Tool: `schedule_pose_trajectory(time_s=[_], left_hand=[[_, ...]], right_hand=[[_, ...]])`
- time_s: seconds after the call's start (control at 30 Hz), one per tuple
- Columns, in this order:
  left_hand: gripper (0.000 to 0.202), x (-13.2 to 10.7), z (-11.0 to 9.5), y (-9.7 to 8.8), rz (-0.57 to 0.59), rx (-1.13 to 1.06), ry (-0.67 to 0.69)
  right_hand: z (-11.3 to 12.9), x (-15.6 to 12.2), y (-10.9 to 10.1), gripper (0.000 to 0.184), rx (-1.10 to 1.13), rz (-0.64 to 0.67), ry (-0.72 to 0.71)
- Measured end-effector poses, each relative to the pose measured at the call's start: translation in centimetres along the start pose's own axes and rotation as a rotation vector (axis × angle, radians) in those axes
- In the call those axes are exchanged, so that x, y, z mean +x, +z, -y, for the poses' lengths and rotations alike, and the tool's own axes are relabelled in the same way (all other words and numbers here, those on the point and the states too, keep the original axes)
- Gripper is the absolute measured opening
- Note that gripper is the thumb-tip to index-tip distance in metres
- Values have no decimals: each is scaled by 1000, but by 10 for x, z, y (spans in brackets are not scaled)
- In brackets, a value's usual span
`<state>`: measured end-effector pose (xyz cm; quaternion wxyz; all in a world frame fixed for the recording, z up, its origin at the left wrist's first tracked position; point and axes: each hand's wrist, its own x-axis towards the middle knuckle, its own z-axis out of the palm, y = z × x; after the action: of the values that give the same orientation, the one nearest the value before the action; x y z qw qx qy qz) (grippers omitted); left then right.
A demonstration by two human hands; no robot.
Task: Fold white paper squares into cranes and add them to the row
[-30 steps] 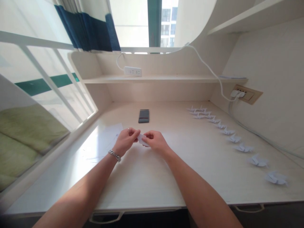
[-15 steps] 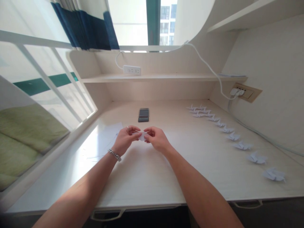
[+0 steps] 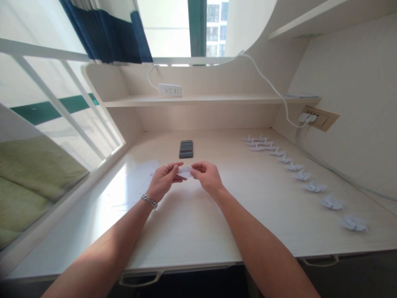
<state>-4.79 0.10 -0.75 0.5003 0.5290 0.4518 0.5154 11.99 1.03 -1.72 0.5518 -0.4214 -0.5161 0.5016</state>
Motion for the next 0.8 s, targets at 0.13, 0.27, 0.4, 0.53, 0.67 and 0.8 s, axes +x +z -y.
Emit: schedule_pose_trajectory(time_s=[0.13, 0.27, 0.4, 0.53, 0.67, 0.8], left_hand=[[48, 2, 1, -1, -24, 16, 10], [48, 1, 1, -2, 7, 77, 79], [43, 0, 0, -3, 11, 76, 102], [39, -1, -1, -2, -19, 72, 118], [37, -1, -1, -2, -3, 97, 138], [35, -2, -1, -1, 4, 103, 160]], right_hand=[[-1, 1, -1, 34, -8, -14, -14], [-1, 1, 0, 33, 14, 18, -18], [3, 1, 0, 29, 110, 19, 11], [8, 1, -3, 27, 111, -48, 41], [6, 0, -5, 34, -81, -10, -85], [2, -4, -2, 32, -235, 50, -144]])
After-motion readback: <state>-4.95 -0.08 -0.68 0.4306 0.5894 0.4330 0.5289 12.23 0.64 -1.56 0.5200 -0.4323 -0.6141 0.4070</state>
